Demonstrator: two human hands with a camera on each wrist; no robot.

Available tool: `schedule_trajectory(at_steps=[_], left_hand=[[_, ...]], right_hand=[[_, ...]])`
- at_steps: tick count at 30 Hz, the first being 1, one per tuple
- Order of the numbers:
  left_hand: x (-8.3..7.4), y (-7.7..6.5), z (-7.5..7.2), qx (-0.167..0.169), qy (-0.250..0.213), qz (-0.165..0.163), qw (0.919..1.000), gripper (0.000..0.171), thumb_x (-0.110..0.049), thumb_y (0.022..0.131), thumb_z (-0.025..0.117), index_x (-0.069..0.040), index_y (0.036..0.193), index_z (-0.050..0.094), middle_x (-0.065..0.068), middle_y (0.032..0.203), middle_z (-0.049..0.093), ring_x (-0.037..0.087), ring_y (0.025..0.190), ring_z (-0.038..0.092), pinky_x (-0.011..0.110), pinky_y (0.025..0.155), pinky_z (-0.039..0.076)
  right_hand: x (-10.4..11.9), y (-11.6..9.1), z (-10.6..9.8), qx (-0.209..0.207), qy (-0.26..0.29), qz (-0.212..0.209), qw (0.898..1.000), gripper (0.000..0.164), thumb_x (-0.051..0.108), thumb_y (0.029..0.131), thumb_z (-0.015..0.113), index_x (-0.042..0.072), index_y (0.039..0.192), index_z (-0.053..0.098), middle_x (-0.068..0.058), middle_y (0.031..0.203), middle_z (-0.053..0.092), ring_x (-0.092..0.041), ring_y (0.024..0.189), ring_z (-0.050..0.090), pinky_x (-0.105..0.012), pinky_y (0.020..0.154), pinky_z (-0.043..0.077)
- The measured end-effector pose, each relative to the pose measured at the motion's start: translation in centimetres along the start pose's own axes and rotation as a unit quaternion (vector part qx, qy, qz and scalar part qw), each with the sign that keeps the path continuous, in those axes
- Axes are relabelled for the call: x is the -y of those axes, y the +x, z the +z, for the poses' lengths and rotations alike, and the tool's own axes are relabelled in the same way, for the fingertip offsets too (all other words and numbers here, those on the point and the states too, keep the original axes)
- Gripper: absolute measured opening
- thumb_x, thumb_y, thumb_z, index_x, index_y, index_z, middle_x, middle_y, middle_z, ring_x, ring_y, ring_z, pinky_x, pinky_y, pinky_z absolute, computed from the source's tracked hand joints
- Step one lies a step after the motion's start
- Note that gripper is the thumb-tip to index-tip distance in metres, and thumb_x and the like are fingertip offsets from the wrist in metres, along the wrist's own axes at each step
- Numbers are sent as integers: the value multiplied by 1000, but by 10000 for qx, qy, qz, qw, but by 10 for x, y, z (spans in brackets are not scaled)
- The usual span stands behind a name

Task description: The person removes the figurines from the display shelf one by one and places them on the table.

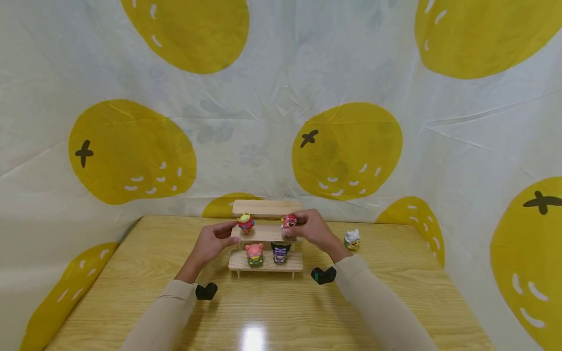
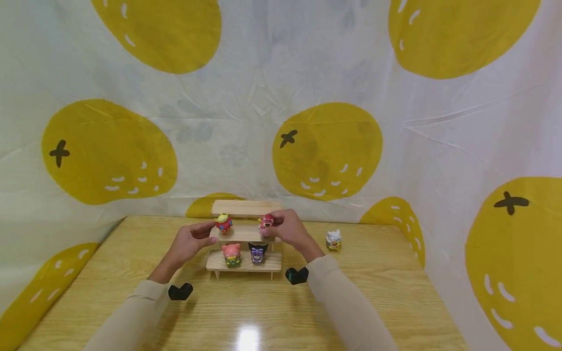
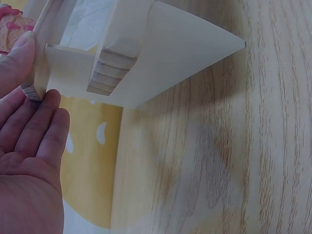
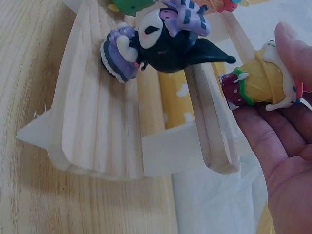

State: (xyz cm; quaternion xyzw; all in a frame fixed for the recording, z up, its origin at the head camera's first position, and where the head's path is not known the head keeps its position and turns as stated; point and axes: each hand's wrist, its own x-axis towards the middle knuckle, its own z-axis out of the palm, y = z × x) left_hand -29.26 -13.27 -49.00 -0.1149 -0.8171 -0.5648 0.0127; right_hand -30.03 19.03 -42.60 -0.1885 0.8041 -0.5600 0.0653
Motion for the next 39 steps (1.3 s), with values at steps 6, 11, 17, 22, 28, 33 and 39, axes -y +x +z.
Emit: schedule_trajectory(at_steps=[6, 11, 17, 22, 28, 33, 39], left_hand=[[0, -1, 0, 7, -38, -4, 10000, 54, -15, 95, 79, -6, 145, 62, 18, 153, 57, 37, 139, 58, 47, 112, 52], [0, 0, 0, 2, -41, -24, 10000, 53, -16, 95, 79, -7, 145, 63, 18, 153, 57, 37, 139, 58, 47, 112, 52], [0, -1, 0, 45, -46, -15, 10000, 53, -17, 95, 78, -7, 145, 63, 18, 153, 57, 37, 140, 58, 48, 112, 52], [0, -1, 0, 52, -6, 8, 10000, 54, -18, 95, 78, -7, 146, 62, 18, 154, 56, 37, 140, 58, 48, 111, 53], [2, -1, 0, 51, 23, -12, 10000, 54, -19, 95, 79, -8, 145, 63, 17, 154, 57, 36, 140, 58, 47, 112, 53], [1, -2, 0, 49, 22, 44, 10000, 54, -19, 95, 79, -8, 145, 63, 18, 153, 57, 38, 140, 58, 49, 111, 53], [0, -2, -1, 47, -1, -33, 10000, 54, -21, 95, 79, -9, 145, 63, 17, 154, 56, 37, 140, 58, 47, 111, 53]], right_hand=[[0, -4, -8, 70, 210, 6, 9998, 32, 4, 91, 79, -10, 120, 73, -13, 100, 79, -9, 82, 70, -40, 79, 62], [1, -6, -12, -7, 53, 7, 10000, 27, 5, 91, 80, -5, 116, 76, -12, 99, 79, -9, 81, 69, -37, 78, 61], [0, -8, -15, -56, -97, 120, 9999, 23, 7, 91, 80, -2, 112, 78, -13, 99, 79, -12, 80, 67, -30, 75, 59], [-2, -10, -18, -86, -116, 154, 9998, 24, 8, 92, 80, -2, 114, 78, -11, 97, 80, -13, 71, 59, -23, 63, 49], [-5, -12, -23, -14, -70, 125, 9999, 26, 7, 93, 79, -3, 117, 76, -12, 100, 80, -9, 81, 70, -24, 74, 59], [-7, -14, -27, 47, -22, 67, 10000, 25, 7, 93, 78, -4, 116, 76, -12, 101, 80, -11, 85, 73, -26, 77, 59], [-7, -16, -30, 53, -45, 21, 10000, 23, 8, 93, 79, -5, 111, 77, -13, 97, 80, -13, 80, 70, -26, 71, 56]])
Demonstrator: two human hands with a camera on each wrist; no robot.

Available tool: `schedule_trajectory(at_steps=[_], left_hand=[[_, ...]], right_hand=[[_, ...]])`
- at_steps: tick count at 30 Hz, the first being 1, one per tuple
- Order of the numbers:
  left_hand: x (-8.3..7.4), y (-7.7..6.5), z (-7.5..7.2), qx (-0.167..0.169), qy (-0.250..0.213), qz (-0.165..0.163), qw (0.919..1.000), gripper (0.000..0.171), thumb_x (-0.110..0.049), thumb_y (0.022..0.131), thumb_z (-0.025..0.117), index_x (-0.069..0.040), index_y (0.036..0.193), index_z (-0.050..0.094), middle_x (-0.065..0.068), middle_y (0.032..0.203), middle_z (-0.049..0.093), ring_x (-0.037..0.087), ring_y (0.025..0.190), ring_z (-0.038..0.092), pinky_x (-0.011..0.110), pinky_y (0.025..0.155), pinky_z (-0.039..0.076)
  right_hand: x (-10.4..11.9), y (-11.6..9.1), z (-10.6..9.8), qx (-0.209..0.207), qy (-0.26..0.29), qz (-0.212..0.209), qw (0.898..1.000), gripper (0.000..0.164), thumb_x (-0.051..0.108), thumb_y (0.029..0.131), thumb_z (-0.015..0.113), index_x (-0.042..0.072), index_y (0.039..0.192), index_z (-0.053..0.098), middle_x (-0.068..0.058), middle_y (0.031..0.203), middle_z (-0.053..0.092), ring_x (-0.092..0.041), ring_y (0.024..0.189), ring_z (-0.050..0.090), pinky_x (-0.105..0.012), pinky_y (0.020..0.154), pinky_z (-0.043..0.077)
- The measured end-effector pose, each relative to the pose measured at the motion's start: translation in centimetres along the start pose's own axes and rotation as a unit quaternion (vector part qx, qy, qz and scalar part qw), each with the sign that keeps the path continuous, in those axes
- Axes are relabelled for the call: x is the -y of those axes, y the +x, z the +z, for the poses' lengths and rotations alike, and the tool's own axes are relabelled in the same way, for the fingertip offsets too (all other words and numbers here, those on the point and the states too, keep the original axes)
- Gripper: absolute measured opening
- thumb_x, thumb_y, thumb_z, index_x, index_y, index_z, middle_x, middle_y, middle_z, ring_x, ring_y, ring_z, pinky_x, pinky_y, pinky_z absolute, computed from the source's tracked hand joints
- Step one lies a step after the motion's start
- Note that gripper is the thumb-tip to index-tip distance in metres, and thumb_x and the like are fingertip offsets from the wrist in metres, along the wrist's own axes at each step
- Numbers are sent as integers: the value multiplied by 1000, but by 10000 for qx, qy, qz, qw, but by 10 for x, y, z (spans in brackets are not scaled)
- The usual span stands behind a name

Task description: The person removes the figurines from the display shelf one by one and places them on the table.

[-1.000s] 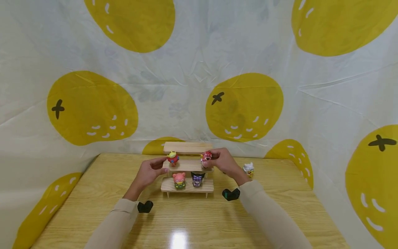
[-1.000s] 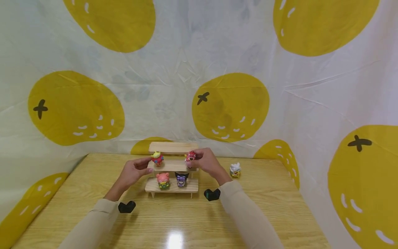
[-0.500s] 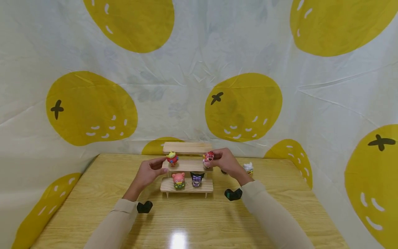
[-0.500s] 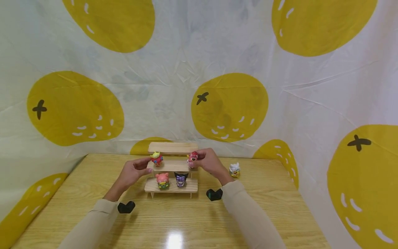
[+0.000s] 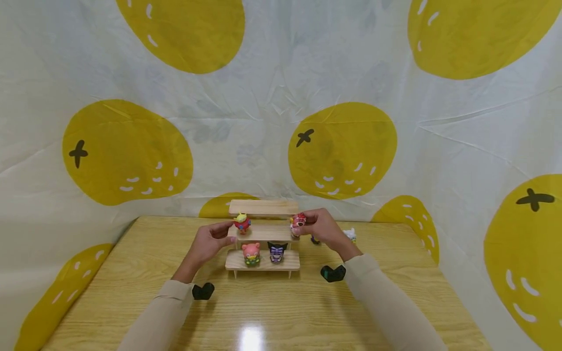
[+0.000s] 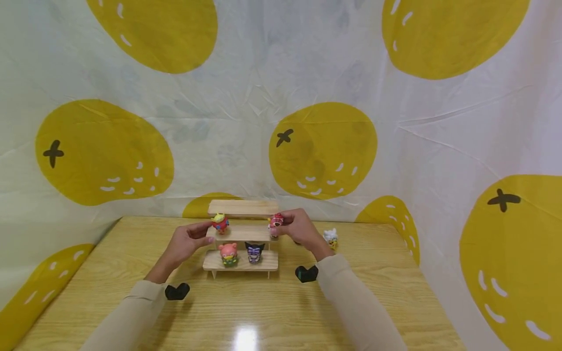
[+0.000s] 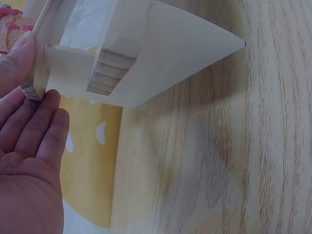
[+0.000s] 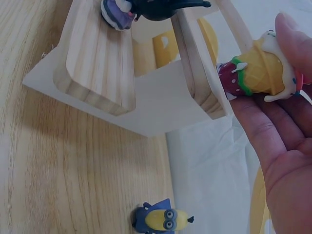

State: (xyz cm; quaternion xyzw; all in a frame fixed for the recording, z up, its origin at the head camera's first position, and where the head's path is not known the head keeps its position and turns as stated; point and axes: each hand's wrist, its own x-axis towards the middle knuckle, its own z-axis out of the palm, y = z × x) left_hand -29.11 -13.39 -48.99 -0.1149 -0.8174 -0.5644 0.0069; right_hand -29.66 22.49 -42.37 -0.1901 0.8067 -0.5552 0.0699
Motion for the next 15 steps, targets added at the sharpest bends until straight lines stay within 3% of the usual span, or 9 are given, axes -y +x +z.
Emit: schedule_trajectory(at_steps=[8, 15], left_hand=[[-1, -1, 0, -24, -72, 17, 10000, 53, -20, 95, 79, -8, 144, 64, 19, 153, 57, 38, 138, 59, 48, 110, 54], [0, 1, 1, -41, -35, 19, 10000, 52, -20, 95, 79, -9, 143, 64, 18, 152, 58, 38, 138, 60, 50, 111, 53]], right_hand=[[-2, -3, -6, -53, -3, 88, 9999, 24, 8, 93, 79, -3, 114, 77, -9, 97, 80, -15, 82, 70, -26, 69, 55], [-5, -7, -11, -29, 67, 145, 9999, 32, 7, 94, 78, -5, 123, 74, -13, 102, 80, -11, 83, 71, -26, 70, 56]])
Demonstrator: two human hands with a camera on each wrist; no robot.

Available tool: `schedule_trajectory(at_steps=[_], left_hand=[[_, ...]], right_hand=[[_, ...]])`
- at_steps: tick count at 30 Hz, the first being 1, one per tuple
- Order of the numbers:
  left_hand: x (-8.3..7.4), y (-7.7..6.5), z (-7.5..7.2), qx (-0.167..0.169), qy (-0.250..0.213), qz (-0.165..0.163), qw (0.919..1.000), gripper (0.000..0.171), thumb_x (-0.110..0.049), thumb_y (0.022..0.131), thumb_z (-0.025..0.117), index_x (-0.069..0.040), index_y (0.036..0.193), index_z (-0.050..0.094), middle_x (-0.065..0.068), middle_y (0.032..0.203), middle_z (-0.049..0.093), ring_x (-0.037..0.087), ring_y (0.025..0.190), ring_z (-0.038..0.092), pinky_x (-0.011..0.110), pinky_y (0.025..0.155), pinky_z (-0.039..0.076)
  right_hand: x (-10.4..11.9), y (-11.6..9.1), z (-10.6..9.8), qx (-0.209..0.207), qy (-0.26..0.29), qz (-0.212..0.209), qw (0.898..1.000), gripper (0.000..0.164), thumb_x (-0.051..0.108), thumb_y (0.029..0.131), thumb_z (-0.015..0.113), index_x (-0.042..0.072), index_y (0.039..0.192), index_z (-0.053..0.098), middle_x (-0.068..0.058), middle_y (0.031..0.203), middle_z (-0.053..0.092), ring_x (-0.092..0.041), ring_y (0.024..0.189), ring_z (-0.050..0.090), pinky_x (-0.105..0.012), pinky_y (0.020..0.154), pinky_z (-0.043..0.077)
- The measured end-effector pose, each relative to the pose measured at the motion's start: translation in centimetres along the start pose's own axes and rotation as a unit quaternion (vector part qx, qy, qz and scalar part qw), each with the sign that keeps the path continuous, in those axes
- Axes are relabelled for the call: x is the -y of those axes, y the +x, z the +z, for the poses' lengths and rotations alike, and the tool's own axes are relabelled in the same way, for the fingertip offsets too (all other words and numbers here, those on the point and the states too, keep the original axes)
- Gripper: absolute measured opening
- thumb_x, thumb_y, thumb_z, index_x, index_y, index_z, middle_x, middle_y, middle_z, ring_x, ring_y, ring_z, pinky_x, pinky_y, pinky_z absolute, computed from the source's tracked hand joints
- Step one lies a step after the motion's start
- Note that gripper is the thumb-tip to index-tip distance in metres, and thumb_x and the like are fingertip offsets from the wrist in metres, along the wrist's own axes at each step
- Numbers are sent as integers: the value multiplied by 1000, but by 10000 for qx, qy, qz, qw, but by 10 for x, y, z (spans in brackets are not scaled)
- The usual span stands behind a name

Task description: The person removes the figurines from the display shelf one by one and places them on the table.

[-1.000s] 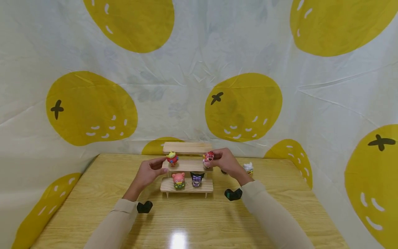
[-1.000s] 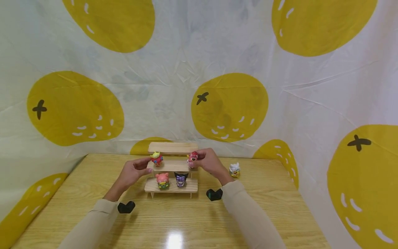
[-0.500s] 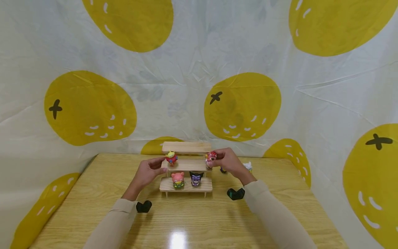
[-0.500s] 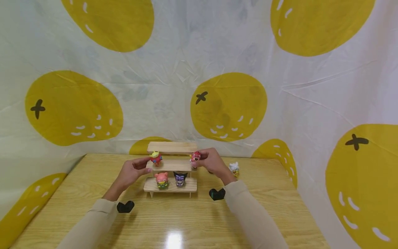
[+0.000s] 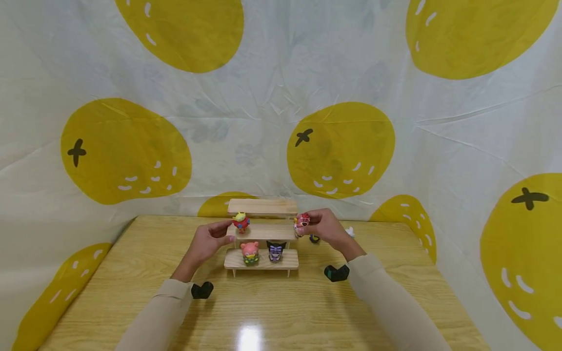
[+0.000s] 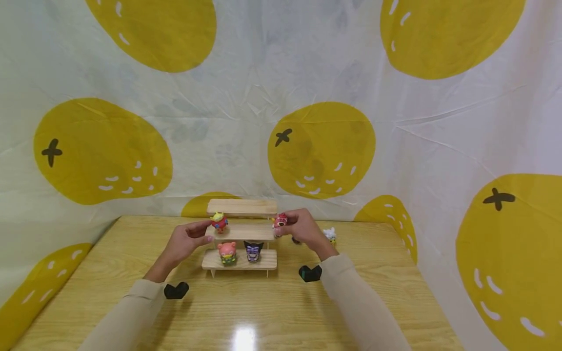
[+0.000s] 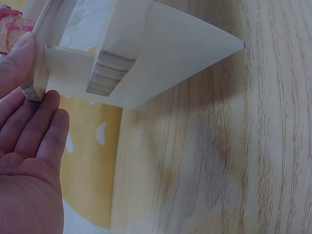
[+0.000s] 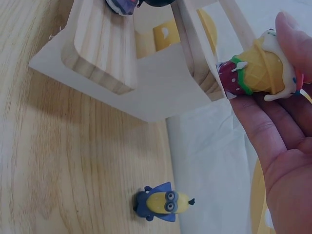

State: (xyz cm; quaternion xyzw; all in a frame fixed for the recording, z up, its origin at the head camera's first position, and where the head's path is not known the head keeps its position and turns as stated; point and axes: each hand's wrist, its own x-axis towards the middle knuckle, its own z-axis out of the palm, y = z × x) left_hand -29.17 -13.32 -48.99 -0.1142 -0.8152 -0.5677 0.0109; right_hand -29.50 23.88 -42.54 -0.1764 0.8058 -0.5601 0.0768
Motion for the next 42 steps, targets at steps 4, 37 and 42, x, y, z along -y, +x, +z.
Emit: schedule_trajectory(at_steps=[4, 37, 42], left_hand=[[1, -1, 0, 27, 23, -1, 10000, 53, -20, 95, 79, -9, 144, 64, 18, 153, 58, 38, 138, 59, 49, 110, 54], [-1, -2, -1, 106, -141, 117, 9998, 54, -16, 95, 78, -5, 145, 62, 20, 154, 54, 38, 140, 57, 44, 111, 52], [-2, -2, -1, 96, -178, 88, 9998, 55, -16, 95, 79, -5, 145, 61, 20, 154, 54, 38, 140, 57, 45, 111, 53]], right_hand=[[-1, -3, -2, -3, -13, 59, 10000, 39, 7, 93, 78, -9, 128, 69, -17, 105, 79, -10, 84, 72, -25, 74, 60], [-14, -18, -23, -26, -139, 78, 9999, 26, 8, 94, 78, -5, 116, 75, -5, 99, 78, -12, 85, 72, -28, 78, 61], [-16, -19, -25, -28, -143, 65, 9999, 28, 8, 94, 77, -7, 117, 75, -9, 102, 79, -11, 86, 72, -28, 78, 61]])
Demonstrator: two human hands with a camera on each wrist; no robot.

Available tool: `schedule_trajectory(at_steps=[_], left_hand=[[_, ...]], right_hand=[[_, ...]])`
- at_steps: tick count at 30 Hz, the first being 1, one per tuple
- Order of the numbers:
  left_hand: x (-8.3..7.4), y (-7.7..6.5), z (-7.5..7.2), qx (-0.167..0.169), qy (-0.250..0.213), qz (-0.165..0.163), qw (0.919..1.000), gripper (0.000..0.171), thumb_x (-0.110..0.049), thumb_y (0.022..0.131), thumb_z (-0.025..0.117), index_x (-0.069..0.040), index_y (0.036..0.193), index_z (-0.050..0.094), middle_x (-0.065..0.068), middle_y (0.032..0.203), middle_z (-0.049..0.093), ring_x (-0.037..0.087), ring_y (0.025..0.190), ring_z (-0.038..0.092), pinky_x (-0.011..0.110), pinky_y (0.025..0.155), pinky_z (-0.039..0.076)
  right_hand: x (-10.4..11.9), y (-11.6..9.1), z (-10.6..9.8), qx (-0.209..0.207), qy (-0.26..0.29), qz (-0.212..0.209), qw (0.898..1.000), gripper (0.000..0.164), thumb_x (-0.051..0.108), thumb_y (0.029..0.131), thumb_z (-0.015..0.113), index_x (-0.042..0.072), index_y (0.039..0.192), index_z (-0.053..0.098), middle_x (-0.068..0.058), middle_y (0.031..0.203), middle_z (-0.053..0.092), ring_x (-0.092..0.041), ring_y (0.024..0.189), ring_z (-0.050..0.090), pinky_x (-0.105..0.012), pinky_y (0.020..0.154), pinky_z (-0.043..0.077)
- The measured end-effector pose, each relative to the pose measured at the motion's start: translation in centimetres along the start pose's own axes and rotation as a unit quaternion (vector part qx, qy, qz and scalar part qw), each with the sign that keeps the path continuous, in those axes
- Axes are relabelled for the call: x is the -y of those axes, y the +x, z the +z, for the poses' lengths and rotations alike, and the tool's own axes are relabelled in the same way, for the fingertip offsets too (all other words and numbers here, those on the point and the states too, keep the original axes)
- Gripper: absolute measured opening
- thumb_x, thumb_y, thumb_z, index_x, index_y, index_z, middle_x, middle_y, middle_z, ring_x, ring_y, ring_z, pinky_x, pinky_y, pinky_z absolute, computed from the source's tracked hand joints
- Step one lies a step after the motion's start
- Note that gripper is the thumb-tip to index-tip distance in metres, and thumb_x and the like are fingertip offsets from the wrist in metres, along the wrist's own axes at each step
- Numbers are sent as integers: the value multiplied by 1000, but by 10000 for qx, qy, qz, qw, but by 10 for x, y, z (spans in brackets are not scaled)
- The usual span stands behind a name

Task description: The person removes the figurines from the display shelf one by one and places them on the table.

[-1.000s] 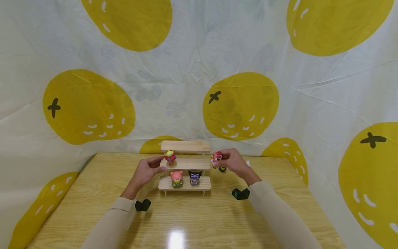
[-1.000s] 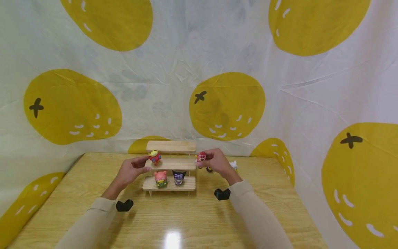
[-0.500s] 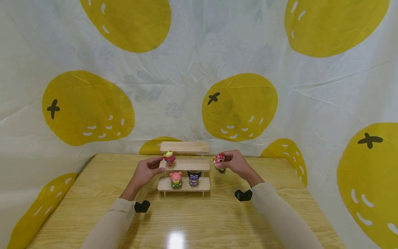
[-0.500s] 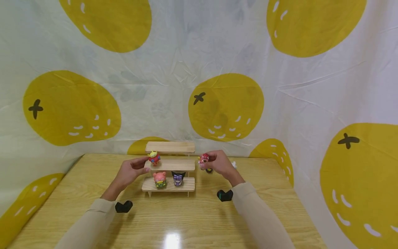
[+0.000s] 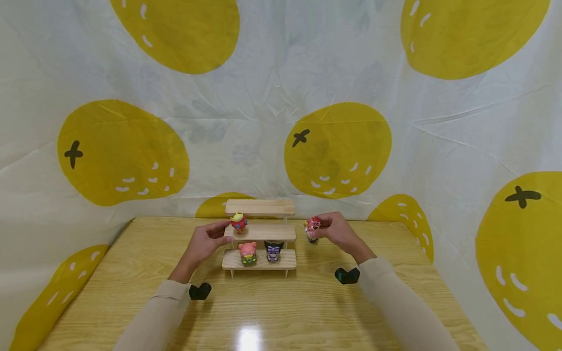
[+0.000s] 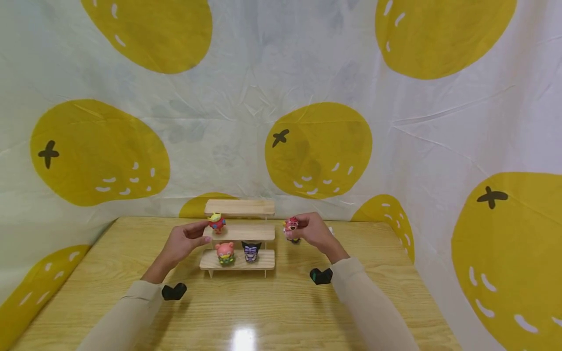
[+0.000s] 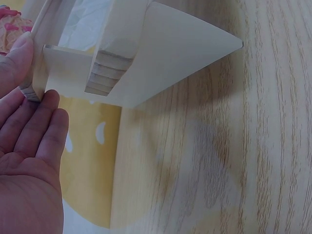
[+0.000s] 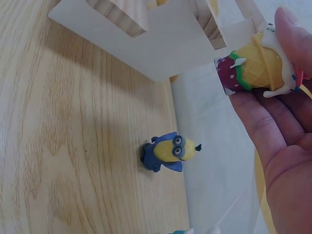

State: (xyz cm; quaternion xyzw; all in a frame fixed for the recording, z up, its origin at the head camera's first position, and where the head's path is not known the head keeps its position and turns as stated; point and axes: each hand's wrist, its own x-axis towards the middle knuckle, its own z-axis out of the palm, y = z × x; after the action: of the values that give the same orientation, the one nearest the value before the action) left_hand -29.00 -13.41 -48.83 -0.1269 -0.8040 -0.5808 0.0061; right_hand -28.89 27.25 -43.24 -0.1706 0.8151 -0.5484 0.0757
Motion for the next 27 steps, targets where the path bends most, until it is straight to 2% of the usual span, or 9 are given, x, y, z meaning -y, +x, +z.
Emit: schedule_trajectory(at_steps=[9, 18, 27], left_hand=[[-1, 0, 0, 20, 32, -38, 10000, 54, -17, 95, 78, -6, 145, 62, 19, 155, 54, 38, 141, 56, 45, 111, 53], [0, 0, 0, 27, 54, 11, 10000, 54, -17, 95, 79, -6, 145, 62, 19, 155, 54, 38, 141, 56, 47, 111, 53], [1, 0, 0, 15, 40, 46, 10000, 53, -15, 95, 78, -5, 144, 63, 20, 154, 55, 39, 139, 57, 45, 110, 53]], right_hand=[[-6, -1, -6, -26, -111, -38, 9999, 25, 5, 94, 77, -6, 116, 75, -18, 105, 78, -16, 89, 74, -26, 81, 62], [-8, -3, -10, -134, -163, -55, 9998, 26, 6, 92, 79, -8, 114, 75, -12, 100, 79, -7, 84, 72, -25, 80, 62], [-11, -6, -12, -141, -194, -24, 9997, 27, 7, 94, 77, -7, 117, 75, -20, 104, 79, -8, 85, 72, -24, 81, 61]])
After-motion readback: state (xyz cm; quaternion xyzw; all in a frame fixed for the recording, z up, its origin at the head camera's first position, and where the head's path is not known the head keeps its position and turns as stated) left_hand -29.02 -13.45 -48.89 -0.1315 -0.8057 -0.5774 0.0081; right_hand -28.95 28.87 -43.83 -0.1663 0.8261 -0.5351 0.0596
